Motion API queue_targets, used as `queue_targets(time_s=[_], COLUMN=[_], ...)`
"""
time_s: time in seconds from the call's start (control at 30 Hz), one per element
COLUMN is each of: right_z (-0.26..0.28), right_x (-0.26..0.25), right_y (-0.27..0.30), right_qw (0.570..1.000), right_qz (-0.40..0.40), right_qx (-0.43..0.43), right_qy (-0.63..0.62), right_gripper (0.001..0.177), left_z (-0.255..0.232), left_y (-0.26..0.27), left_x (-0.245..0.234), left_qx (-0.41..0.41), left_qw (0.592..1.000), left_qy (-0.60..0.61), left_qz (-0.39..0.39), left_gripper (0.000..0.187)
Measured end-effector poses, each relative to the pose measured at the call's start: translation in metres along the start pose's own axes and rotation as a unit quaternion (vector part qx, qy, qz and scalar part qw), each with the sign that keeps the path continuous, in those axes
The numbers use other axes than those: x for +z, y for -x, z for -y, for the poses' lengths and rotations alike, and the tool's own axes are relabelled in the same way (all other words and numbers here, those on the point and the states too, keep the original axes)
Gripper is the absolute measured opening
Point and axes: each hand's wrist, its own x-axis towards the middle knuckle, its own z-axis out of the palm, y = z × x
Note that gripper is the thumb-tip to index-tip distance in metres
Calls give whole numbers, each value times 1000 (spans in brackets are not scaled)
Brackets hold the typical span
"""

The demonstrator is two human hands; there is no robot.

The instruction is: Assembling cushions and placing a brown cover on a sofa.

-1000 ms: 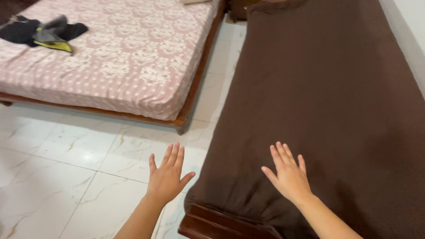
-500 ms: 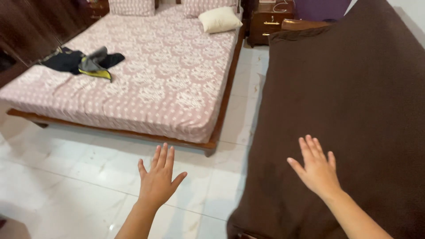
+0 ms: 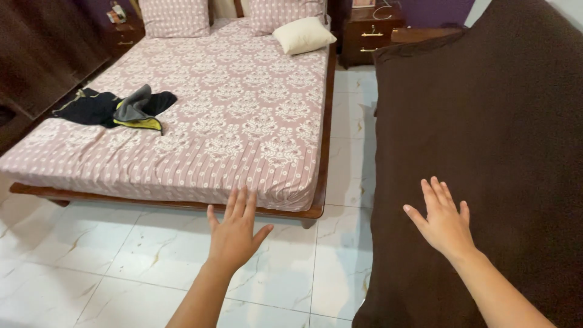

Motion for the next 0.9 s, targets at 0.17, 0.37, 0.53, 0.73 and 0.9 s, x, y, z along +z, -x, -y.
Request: queue_targets(time_s=[0.17, 0.37, 0.53, 0.73, 0.9], right_z=[-16, -56, -112, -189, -235], right_x=[-5, 7, 17, 11, -4], right_y=[-15, -53, -90, -93, -58], right_qw=[998, 990, 976, 945, 897], right_qz=[18, 8, 9, 10, 19], right_qx=[61, 126, 200, 305, 419], right_qy=[28, 65, 87, 116, 136], right_gripper=[84, 85, 86, 86, 86], left_z=[-32, -83, -151, -243, -320], left_y=[-53, -139, -226, -308, -354], left_x=[8, 24, 31, 43, 58], left_qx=[60, 146, 231, 341, 428], left_qw=[998, 987, 970, 930, 890], left_qy=[24, 65, 54, 39, 29], left_qz=[28, 18, 62, 128, 155], left_gripper=[87, 88, 87, 85, 84])
